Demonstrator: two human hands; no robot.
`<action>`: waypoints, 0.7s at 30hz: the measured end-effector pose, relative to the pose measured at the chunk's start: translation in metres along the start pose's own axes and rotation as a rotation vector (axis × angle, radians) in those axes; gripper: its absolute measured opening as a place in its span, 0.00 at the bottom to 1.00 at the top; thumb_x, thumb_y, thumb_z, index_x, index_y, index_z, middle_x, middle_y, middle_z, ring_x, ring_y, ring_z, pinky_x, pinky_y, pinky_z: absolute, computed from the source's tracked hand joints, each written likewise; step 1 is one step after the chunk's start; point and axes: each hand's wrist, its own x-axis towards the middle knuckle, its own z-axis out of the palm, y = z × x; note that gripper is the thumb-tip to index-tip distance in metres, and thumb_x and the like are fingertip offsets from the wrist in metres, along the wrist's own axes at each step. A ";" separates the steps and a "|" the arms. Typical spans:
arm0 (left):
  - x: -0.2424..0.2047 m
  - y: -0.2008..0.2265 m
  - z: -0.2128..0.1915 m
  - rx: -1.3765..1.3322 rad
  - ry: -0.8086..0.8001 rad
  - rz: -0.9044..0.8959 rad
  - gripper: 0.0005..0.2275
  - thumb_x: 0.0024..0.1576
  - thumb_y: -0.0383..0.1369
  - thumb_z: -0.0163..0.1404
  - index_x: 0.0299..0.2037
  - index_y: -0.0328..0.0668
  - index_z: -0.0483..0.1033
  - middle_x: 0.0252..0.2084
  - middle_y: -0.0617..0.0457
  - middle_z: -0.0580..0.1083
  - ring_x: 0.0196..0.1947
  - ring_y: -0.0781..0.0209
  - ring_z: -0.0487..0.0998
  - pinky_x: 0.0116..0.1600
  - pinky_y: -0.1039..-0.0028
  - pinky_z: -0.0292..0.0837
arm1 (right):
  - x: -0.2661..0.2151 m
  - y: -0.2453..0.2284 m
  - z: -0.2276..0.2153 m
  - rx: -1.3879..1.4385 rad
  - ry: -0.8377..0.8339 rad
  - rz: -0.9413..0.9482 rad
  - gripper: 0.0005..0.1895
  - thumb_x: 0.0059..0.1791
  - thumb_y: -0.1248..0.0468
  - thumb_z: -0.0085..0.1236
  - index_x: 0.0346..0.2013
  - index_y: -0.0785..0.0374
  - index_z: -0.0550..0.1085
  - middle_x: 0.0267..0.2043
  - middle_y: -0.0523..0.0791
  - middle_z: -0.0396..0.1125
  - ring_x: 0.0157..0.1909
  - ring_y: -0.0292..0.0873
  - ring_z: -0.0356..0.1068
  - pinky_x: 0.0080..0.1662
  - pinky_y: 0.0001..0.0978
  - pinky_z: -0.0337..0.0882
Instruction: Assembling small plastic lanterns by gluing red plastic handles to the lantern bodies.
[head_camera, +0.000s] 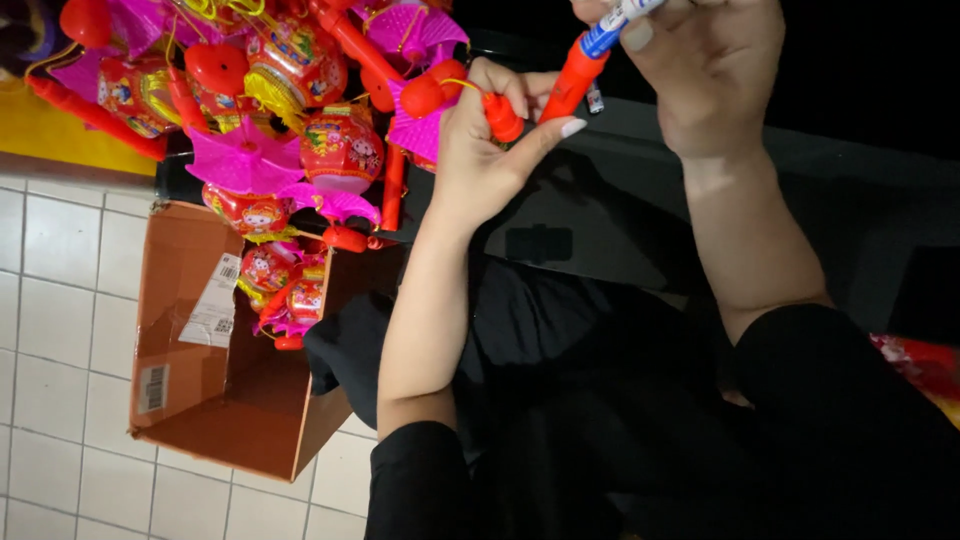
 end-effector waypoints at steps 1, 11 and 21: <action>-0.001 -0.001 0.000 0.059 0.014 -0.016 0.18 0.60 0.24 0.57 0.39 0.47 0.55 0.50 0.44 0.78 0.51 0.54 0.83 0.55 0.73 0.79 | -0.003 -0.003 0.002 -0.036 0.057 0.064 0.08 0.65 0.71 0.49 0.59 0.66 0.64 0.57 0.57 0.67 0.62 0.61 0.73 0.71 0.57 0.77; -0.003 -0.015 0.001 -0.036 0.102 -0.027 0.18 0.58 0.22 0.59 0.38 0.46 0.56 0.53 0.37 0.77 0.52 0.51 0.82 0.55 0.72 0.79 | -0.003 -0.015 -0.017 -0.170 -0.038 0.215 0.09 0.66 0.72 0.49 0.57 0.79 0.68 0.57 0.61 0.68 0.62 0.57 0.72 0.65 0.44 0.77; -0.003 -0.017 -0.004 -0.089 0.129 0.020 0.18 0.58 0.20 0.59 0.39 0.46 0.57 0.52 0.38 0.77 0.51 0.53 0.81 0.56 0.68 0.79 | -0.010 0.074 -0.015 -1.025 -0.610 1.173 0.41 0.46 0.54 0.69 0.71 0.54 0.63 0.49 0.57 0.73 0.47 0.63 0.73 0.45 0.53 0.69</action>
